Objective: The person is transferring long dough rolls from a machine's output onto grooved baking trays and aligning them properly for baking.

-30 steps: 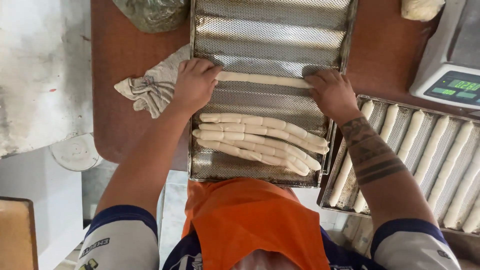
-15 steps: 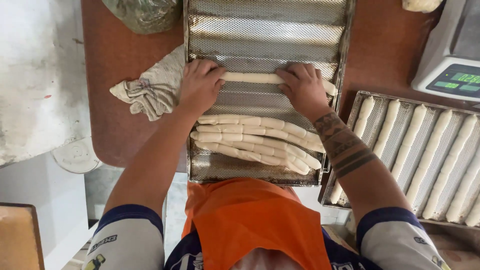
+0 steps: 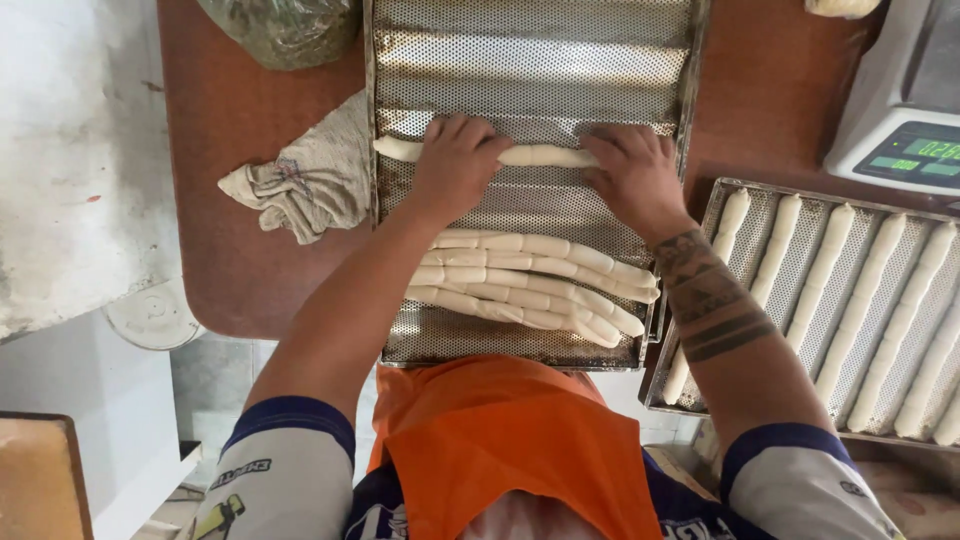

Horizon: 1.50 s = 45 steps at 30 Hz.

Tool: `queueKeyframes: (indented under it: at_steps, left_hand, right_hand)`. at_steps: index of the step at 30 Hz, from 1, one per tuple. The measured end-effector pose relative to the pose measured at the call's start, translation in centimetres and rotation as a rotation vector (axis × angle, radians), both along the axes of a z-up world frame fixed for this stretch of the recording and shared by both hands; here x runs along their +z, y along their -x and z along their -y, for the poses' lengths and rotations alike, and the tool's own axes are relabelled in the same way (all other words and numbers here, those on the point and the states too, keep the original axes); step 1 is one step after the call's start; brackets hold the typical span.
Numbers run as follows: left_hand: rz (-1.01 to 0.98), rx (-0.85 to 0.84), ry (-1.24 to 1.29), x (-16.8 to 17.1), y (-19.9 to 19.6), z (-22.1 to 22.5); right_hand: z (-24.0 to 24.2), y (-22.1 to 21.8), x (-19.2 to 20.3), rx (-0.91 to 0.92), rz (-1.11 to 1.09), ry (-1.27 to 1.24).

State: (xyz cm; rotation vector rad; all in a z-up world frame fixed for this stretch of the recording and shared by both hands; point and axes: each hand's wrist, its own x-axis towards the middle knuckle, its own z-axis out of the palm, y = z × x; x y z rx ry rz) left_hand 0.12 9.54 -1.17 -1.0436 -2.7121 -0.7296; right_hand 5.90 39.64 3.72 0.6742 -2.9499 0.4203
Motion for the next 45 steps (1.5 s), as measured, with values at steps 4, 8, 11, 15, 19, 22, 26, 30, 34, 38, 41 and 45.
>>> queueKeyframes:
  at_steps: [4,8,11,15,19,22,26,30,34,38,41,45]
  left_hand:
    - [0.037,-0.063,0.011,1.1,0.7,1.8]
    - [0.028,-0.057,0.048,3.8,1.3,4.7]
    - [-0.11,-0.041,0.154,1.4,1.7,9.6]
    - [-0.178,0.016,0.123,0.5,0.7,10.0]
    - [-0.242,0.146,0.077,-1.0,-0.5,8.6]
    - [-0.222,0.233,0.048,2.3,-3.9,6.7]
    - [0.517,0.367,-0.064,8.5,-4.0,6.1]
    - [0.373,0.304,-0.118,7.2,-5.6,6.6]
    - [0.629,0.071,0.317,5.9,-8.5,5.9]
    - [0.627,0.001,0.557,6.6,-7.9,4.7]
    - [0.933,-0.014,0.541,5.1,-7.2,4.0]
    - [1.266,0.129,0.239,9.3,-6.7,2.7]
  right_hand:
    - [-5.1,-1.7,-0.5,-0.105,-0.007,-0.172]
    - [-6.2,-2.3,-1.7,-0.126,-0.022,-0.118]
    - [-5.1,-2.6,-0.9,-0.143,-0.086,-0.102]
    - [-5.0,-3.3,-1.1,-0.19,-0.148,-0.136]
    - [-4.8,-3.8,-2.9,-0.216,-0.197,-0.106]
    - [-2.2,-5.0,-1.9,-0.275,-0.16,-0.111]
    - [-0.6,-3.6,5.4,-0.362,0.453,0.242]
    - [-2.9,-8.2,-0.2,-0.303,-0.181,0.221]
    - [-0.7,-13.7,-1.3,-0.375,0.223,-0.018]
    - [2.9,-13.6,4.2,-0.441,0.712,-0.048]
    - [2.0,-14.9,-0.2,-0.33,0.457,-0.063]
    - [1.7,-15.5,-1.2,-0.316,0.432,0.077]
